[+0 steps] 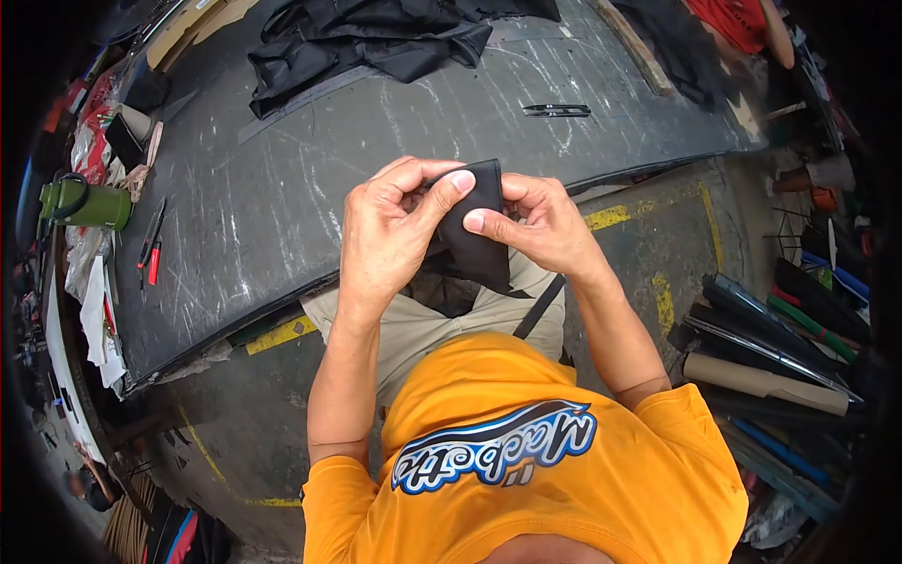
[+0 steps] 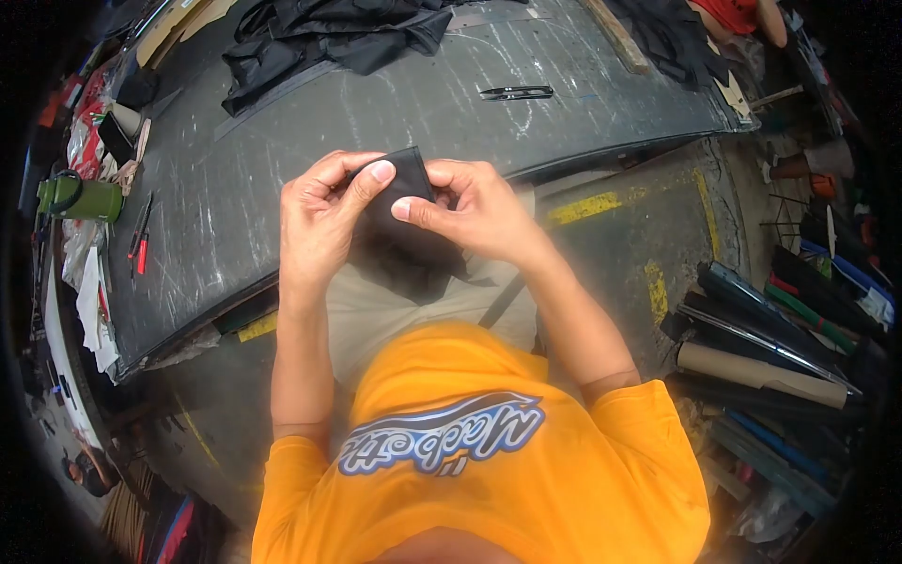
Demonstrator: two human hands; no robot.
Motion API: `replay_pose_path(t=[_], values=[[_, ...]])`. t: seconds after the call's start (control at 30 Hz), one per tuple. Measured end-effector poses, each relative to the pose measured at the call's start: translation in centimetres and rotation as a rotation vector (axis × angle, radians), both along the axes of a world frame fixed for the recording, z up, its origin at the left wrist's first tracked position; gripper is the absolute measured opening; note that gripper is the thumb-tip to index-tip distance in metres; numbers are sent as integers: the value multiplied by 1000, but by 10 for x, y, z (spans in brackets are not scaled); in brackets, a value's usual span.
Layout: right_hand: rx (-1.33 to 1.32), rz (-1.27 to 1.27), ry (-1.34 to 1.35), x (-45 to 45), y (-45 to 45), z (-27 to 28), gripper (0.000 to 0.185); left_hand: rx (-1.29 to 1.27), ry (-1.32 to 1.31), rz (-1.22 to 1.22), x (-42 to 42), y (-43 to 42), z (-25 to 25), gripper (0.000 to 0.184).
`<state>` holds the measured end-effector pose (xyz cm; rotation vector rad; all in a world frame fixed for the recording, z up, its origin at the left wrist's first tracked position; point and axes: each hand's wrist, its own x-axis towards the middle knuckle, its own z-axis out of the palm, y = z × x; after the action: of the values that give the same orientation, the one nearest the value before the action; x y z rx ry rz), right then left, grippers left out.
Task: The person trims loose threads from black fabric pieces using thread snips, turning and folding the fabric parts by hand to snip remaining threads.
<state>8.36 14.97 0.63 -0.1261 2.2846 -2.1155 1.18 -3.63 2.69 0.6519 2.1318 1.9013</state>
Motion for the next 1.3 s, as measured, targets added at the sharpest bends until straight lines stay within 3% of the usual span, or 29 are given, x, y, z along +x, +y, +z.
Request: replay_pose_path(t=[0.17, 0.3, 0.43, 0.53, 0.7, 0.83, 0.93, 1.3], values=[[-56, -24, -20, 1, -9, -3, 22, 12, -72, -22, -6, -4, -9, 20], [-56, -20, -6, 1, -14, -6, 19, 49, -317, -105, -9, -6, -4, 19], [22, -4, -2, 1, -14, -13, 16, 10, -254, -113, -6, -2, -4, 17], [-62, -10, -29, 1, -18, -14, 15, 11, 62, -21, -6, 0, -15, 16], [-43, 7, -44, -3, -20, -16, 15, -16, 200, 68, -9, 6, -19, 16], [-178, 47, -142, -6, -14, -22, 21, -114, -100, -2, -13, 1, -12, 18], [-245, 61, -135, -7, -15, -20, 22, 75, -388, -162, -23, -5, -12, 20], [-42, -37, -33, -1, -28, -25, 15, 3, -176, -93, -14, -9, -18, 19]])
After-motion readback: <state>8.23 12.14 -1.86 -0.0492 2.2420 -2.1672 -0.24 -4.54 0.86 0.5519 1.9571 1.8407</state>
